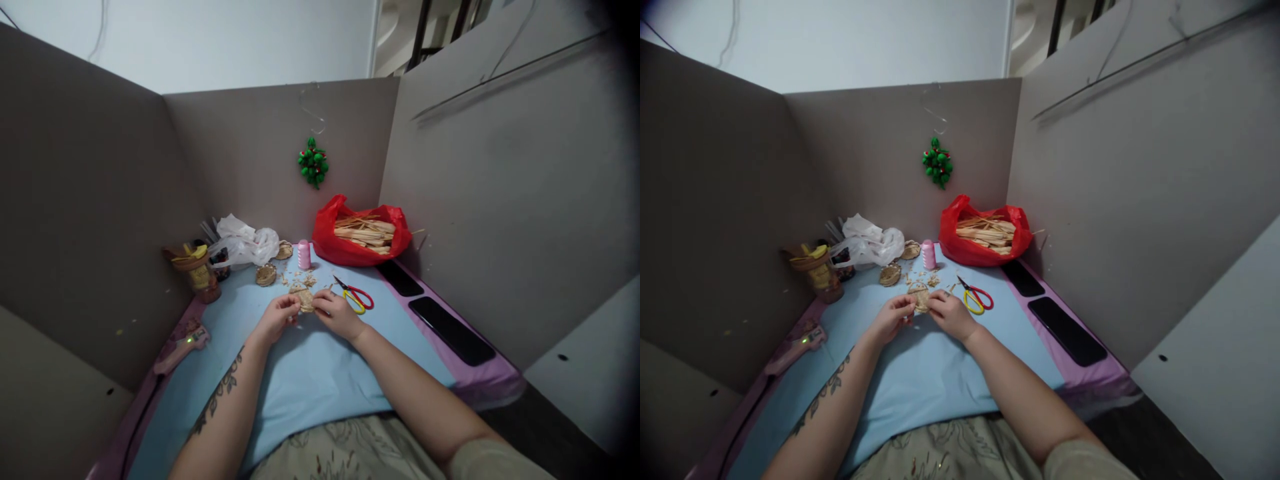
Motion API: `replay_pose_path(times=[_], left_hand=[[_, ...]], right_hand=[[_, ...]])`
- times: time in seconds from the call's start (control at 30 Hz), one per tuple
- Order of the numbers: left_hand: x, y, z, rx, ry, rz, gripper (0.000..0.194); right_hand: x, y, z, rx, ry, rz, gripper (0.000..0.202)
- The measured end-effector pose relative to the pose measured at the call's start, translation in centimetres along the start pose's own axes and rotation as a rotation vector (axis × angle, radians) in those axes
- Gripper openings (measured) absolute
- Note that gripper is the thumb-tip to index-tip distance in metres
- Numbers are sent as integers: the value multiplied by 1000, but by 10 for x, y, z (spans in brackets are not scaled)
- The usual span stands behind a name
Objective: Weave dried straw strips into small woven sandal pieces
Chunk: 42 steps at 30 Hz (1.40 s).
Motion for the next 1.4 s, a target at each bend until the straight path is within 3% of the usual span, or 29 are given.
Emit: replay_pose_path(times=[0.17,0.67,1.07,1.27,1.4], left_hand=[[-1,-1,-1,28,-51,-21,29],[1,-3,4,-68,25,8,30],[-1,-2,4,-34,8,-39,32],[0,-2,4,-111,71,73,26],[0,-2,5,-152,36,186,27]], right_hand=[[-2,1,0,-11,-3,-19,18],[-4,5,-1,-31,40,16,16],[-1,5,0,-47,102,55,15],[-1,6,1,-84,159,95,14],[1,5,2,-145,160,137,15]])
Point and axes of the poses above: each hand's wrist, its own z-axis towards the middle knuckle, its own x-axis out of the back of the hand, y = z × x, the point moved 2 cm from there along z, towards the middle knuckle, and after that the axes turned 1 degree about -y, right-handed, at the moved point
